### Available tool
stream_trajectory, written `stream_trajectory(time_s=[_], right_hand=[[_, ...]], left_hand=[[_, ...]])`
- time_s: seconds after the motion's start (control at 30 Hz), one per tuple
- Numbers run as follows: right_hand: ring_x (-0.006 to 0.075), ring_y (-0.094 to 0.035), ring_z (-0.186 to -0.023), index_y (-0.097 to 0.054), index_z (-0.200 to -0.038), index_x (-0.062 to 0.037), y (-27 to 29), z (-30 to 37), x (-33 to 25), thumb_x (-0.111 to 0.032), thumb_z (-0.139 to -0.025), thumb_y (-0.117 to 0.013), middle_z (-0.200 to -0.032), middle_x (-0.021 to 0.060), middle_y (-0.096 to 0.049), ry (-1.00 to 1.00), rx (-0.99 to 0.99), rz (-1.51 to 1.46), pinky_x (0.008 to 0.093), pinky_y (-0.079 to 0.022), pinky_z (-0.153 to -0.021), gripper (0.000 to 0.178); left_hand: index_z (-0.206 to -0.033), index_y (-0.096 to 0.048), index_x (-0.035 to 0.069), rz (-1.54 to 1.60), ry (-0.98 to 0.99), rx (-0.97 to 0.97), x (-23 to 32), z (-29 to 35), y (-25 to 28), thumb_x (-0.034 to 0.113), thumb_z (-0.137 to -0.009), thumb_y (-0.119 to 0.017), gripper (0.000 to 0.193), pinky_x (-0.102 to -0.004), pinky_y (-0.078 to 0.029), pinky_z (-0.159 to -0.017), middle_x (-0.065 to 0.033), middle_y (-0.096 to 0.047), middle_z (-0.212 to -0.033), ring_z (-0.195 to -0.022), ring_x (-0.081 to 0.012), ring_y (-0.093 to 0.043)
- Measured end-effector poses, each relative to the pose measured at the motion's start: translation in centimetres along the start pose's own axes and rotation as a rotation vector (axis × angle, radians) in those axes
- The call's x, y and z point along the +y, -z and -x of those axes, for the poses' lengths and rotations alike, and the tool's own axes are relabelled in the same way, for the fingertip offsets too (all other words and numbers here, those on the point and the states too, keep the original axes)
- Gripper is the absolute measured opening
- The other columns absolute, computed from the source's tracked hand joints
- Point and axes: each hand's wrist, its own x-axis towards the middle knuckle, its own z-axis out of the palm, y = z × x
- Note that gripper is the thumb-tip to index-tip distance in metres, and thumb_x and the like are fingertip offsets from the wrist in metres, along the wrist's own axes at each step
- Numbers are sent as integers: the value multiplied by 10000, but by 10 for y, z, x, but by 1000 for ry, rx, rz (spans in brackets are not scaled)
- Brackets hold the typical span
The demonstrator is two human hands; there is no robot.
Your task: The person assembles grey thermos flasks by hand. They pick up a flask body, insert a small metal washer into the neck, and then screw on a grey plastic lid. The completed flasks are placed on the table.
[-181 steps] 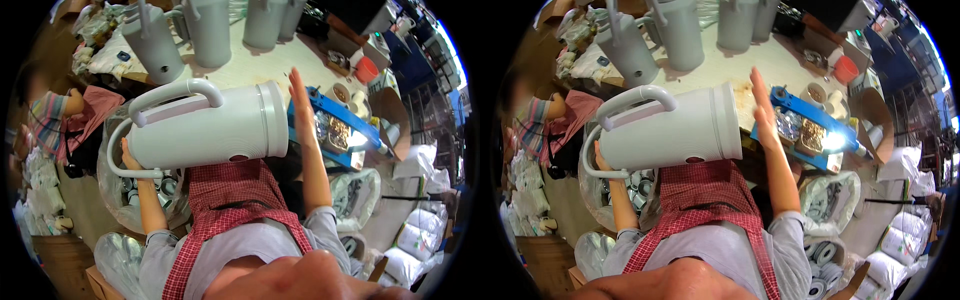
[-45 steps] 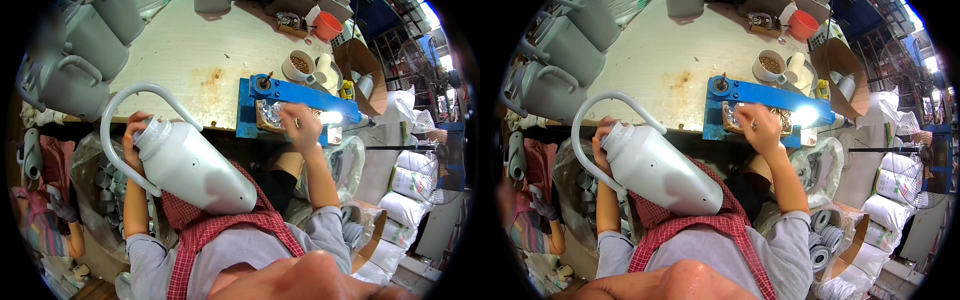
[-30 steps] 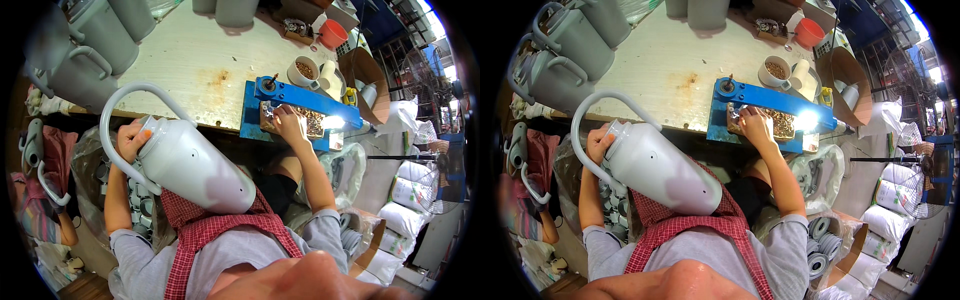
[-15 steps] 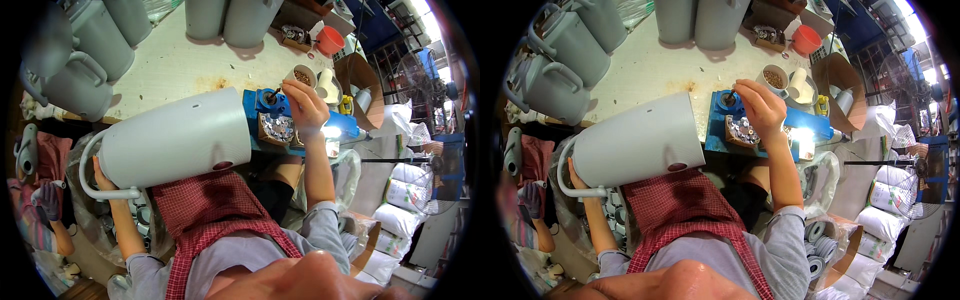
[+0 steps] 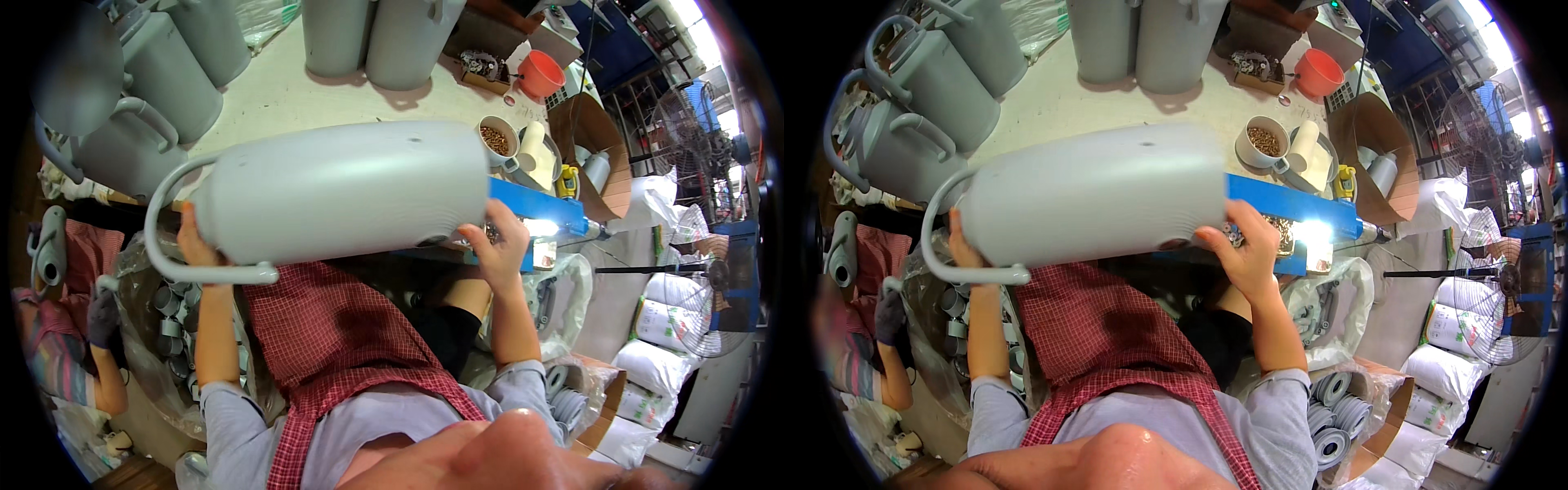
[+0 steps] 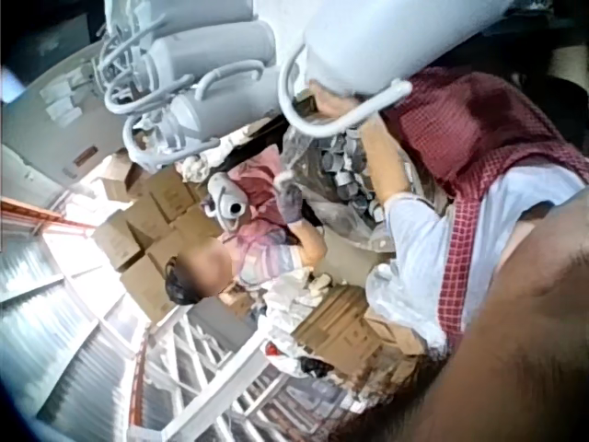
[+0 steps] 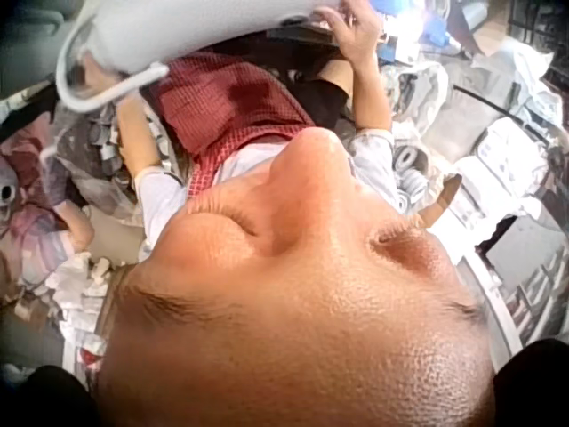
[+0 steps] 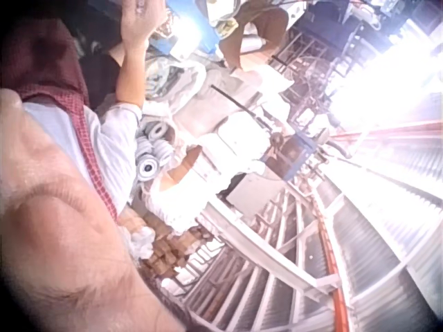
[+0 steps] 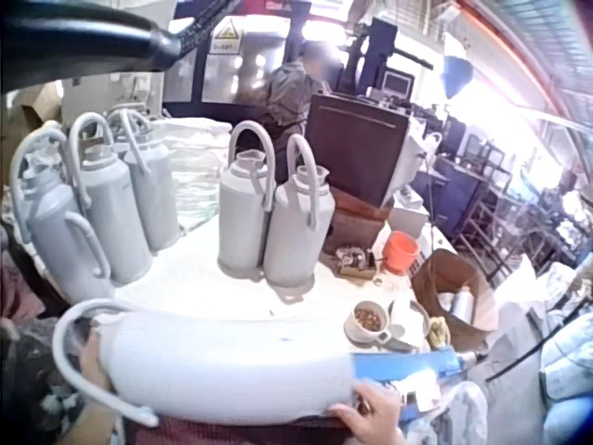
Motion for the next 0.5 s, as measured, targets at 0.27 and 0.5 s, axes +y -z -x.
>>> stream_trajectory(time_s=[0.27, 0.5], right_hand=[[141, -573, -1014, -546, -1216, 59, 46, 57, 83, -60, -924, -604, -1103, 78, -628, -511, 660, -648, 272, -428, -921, 322], [140, -564, -1032, -527, -1222, 60, 62, 80, 129, -43, -941, -577, -1122, 89, -613, -373, 639, -677, 279, -414, -945, 303]], left_hand=[[-796, -614, 14, -97, -226, -556, -105, 43, -122, 483, -897, -640, 480, -298, -440, -756, 2, -574, -740, -730, -114, -505], [-820, -615, -6, -195, -284, -717, -135, 47, -139, 644, -785, -674, 653, -239, -404, -628, 4, -591, -737, -683, -86, -516]])
